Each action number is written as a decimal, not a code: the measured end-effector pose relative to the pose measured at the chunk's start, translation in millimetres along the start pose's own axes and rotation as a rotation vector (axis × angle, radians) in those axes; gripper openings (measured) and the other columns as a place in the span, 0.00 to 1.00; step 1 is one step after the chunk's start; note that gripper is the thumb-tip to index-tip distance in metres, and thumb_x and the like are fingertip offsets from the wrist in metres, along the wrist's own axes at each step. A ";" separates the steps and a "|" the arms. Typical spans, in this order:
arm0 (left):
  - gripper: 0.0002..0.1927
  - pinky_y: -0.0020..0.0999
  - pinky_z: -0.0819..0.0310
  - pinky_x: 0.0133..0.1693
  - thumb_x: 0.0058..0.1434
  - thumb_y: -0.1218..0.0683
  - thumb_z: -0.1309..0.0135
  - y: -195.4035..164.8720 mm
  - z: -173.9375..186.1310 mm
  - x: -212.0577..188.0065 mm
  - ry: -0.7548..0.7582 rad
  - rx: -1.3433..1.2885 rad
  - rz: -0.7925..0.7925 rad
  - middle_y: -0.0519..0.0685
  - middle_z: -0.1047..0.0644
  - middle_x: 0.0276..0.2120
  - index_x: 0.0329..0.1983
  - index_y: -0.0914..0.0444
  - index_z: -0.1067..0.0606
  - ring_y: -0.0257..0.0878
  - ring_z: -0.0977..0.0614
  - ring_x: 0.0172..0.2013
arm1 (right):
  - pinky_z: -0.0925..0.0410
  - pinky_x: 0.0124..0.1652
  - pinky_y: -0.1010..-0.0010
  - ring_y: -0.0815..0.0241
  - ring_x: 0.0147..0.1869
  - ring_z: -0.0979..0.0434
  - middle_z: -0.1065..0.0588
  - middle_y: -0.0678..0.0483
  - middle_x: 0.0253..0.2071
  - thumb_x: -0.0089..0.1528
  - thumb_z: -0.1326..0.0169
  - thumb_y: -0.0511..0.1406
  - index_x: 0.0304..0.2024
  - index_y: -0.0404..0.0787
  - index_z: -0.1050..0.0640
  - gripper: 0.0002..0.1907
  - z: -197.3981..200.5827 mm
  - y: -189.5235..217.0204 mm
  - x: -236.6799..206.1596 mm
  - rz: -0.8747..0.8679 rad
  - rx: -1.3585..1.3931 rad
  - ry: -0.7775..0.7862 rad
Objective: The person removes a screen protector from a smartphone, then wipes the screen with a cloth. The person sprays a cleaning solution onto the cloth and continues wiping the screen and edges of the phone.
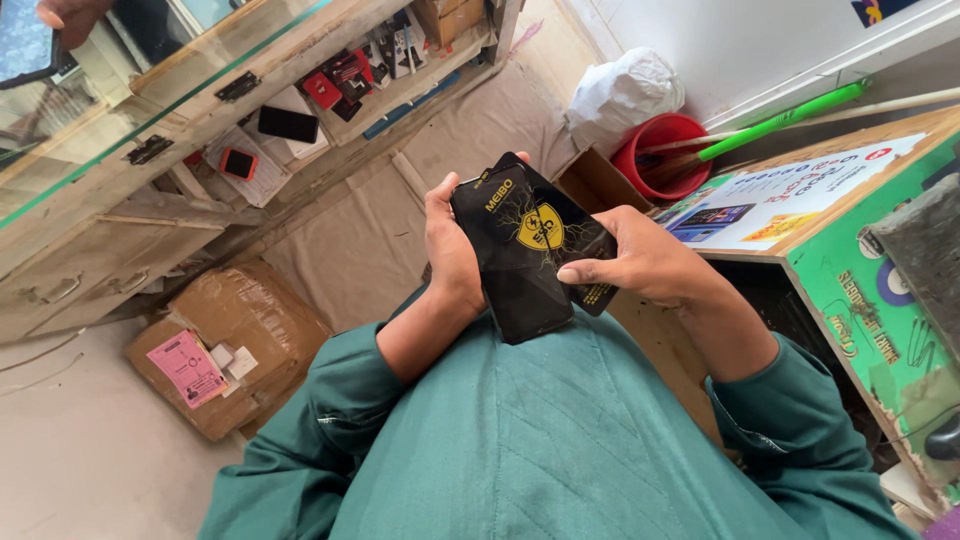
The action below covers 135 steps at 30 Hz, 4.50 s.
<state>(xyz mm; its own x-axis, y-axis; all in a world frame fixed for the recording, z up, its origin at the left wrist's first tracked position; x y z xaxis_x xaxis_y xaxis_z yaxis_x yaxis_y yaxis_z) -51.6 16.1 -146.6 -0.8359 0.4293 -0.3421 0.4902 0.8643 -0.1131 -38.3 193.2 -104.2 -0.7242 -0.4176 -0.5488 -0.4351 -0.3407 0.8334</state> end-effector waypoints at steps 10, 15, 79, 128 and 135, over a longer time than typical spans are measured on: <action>0.31 0.40 0.25 0.53 0.71 0.40 0.62 -0.2 26.7 11.0 -0.055 0.002 -0.028 0.55 0.19 0.46 0.60 0.69 0.27 0.47 0.19 0.44 | 0.32 0.22 0.75 0.68 0.20 0.26 0.24 0.55 0.20 0.56 0.34 0.42 0.29 0.35 0.23 0.16 2.8 0.2 -4.8 -0.089 -0.013 0.133; 0.31 0.38 0.25 0.53 0.71 0.42 0.63 -0.1 23.0 5.9 0.007 -0.032 -0.024 0.55 0.19 0.47 0.62 0.70 0.26 0.45 0.18 0.44 | 0.32 0.21 0.76 0.69 0.19 0.27 0.25 0.56 0.19 0.54 0.33 0.41 0.29 0.35 0.22 0.16 -3.7 -5.1 -7.8 -0.102 0.019 0.111; 0.36 0.49 0.24 0.54 0.68 0.38 0.69 -18.4 11.7 52.1 0.036 0.033 -0.239 0.55 0.22 0.50 0.64 0.69 0.30 0.46 0.21 0.50 | 0.39 0.15 0.76 0.67 0.13 0.30 0.24 0.50 0.15 0.66 0.45 0.43 0.28 0.33 0.23 0.20 -7.0 -40.0 -13.7 -0.040 0.197 -0.262; 0.32 0.62 0.28 0.59 0.72 0.39 0.70 -37.9 -12.3 75.8 0.096 -0.025 -0.624 0.55 0.26 0.51 0.65 0.66 0.32 0.47 0.26 0.52 | 0.29 0.23 0.70 0.57 0.23 0.21 0.23 0.47 0.23 0.68 0.45 0.39 0.36 0.35 0.24 0.12 -42.3 -26.8 8.5 0.245 0.570 -0.582; 0.32 0.60 0.27 0.58 0.72 0.39 0.68 -36.5 -25.8 78.1 0.106 0.009 -0.664 0.56 0.27 0.51 0.65 0.66 0.32 0.47 0.26 0.52 | 0.34 0.20 0.72 0.57 0.22 0.22 0.24 0.49 0.22 0.69 0.46 0.41 0.35 0.34 0.24 0.16 -45.0 -22.2 11.8 0.232 0.600 -0.642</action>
<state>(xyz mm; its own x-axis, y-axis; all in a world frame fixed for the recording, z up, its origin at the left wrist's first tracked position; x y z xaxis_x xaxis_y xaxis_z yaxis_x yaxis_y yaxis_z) -141.1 24.9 -145.1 -0.9802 -0.1688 -0.1032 -0.1348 0.9516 -0.2761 -13.1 157.9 -132.0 -0.9090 0.1899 -0.3710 -0.3166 0.2642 0.9110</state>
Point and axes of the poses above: each hand's wrist, its own x-axis towards the middle knuckle, its own z-axis out of the back of the hand, y = z × x, the point moved 5 cm from there along x, towards the middle knuckle
